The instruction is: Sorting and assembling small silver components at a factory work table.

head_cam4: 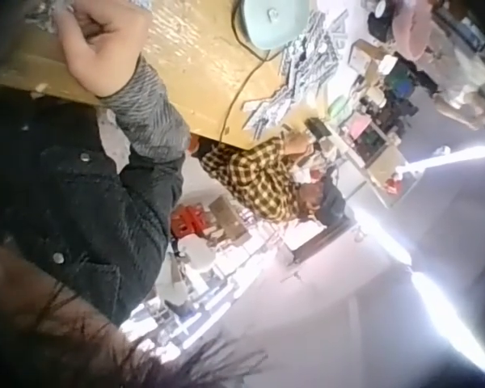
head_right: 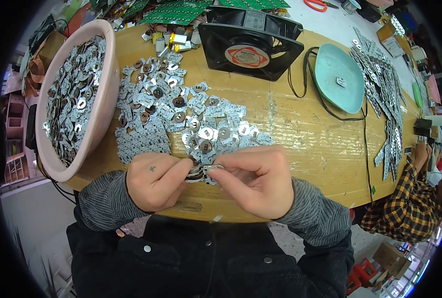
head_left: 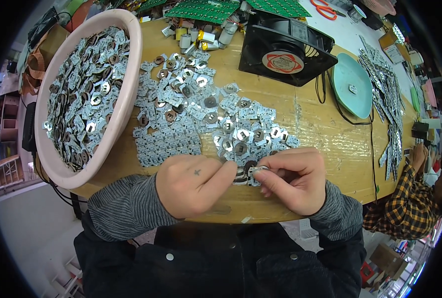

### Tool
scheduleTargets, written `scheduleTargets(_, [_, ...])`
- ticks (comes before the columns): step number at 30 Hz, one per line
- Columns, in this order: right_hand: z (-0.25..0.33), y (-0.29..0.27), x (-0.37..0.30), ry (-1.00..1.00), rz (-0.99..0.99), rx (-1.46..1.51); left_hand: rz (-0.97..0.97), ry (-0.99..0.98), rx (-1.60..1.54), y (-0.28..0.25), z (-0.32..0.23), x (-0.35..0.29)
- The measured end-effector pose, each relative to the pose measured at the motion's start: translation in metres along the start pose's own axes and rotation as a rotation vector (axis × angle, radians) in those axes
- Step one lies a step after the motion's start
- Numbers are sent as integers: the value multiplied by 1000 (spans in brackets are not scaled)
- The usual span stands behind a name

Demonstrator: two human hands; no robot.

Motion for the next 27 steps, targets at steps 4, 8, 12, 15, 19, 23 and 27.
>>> scheduleTargets(4, [3,0,0,-9,-17,22,21,7,45,1,-2,0])
scheduleTargets(8, [0,-2,3,25,46,-3,65,51,118,-1,-5,0])
scheduleTargets(12, [1,1,2,72,26,24,133,90,145,-2,-6,-1])
scheduleTargets(15, [3,2,2,93,22,40,156,93,141,-2,-7,-1])
scheduleTargets(19, [2,4,3,82,-7,27,166,92,142,-3,-6,-1])
scheduleTargets(23, [5,3,3,125,-11,48,134,64,133,-4,-7,0])
scheduleTargets(27, [4,-3,3,84,-74,-80,80,-42,116,-4,-3,-2])
Point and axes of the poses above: each hand's wrist, its own x-axis towards the middle knuckle, its own y-axis out of the palm, z = x × y, the point moved 1 cm from there along x, towards the middle knuckle, and after that the axes turned 15 degrees about -x, right-handed, at the moved point
